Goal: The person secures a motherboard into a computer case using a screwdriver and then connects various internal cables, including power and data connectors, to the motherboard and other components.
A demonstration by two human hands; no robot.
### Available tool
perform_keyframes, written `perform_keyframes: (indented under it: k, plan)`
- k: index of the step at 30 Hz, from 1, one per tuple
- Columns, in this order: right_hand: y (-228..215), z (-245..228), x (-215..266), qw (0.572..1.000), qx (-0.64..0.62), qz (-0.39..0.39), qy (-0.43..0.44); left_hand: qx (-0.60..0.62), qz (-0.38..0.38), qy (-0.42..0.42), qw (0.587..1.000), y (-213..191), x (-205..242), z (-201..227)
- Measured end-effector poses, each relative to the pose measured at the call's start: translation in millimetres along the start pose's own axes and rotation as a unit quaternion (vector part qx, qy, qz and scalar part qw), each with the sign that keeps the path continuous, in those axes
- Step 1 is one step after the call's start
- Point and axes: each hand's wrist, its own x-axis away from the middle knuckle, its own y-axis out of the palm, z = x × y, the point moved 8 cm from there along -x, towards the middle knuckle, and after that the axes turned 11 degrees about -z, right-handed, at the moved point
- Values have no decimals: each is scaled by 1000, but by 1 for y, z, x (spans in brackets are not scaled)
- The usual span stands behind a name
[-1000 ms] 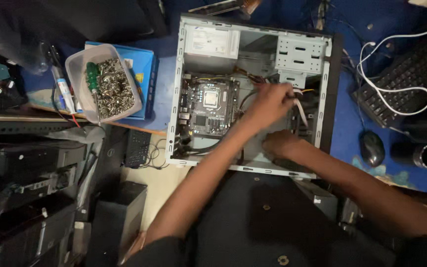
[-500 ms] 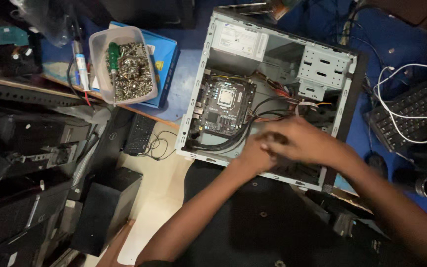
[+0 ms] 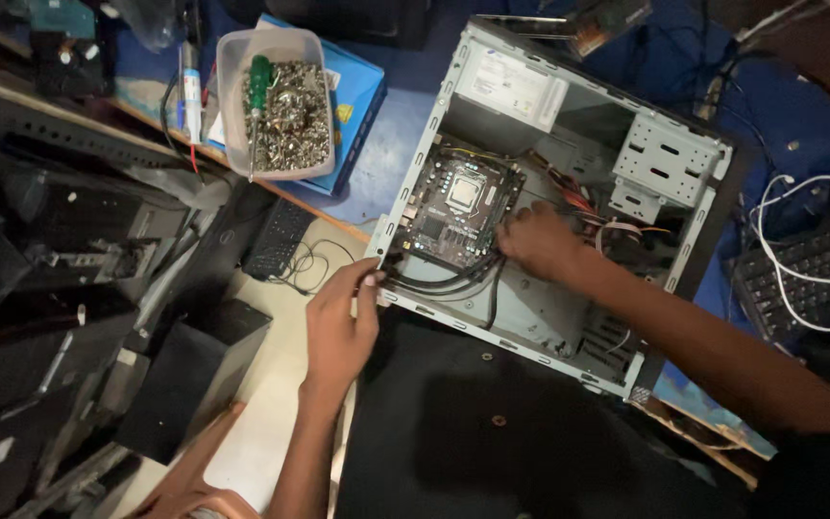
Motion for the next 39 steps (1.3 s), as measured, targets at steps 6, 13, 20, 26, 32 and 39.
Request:
perform_keyframes:
  k: [6,13,20,26,32,39]
  plan:
    - [-9,31,28,998,-3,61,10,71,23,-59,995,-1,19,-9]
    - [-53,89,121,980,-129,152,27,354,-90,-163,916,65,45,-32]
    - [-25,131,174,929,-293,224,13,505,-180,-168,827,143,60,-17]
    - [-18,135,185,898,-329,292,-10,565,-215,-155,781,173,31,31]
    - [-18,127,186,895,-331,296,-36,722,24,-67,689,112,-7,33]
    - [-52,113,167,791,-442,378,-190,528,80,-65,843,76,-1,25]
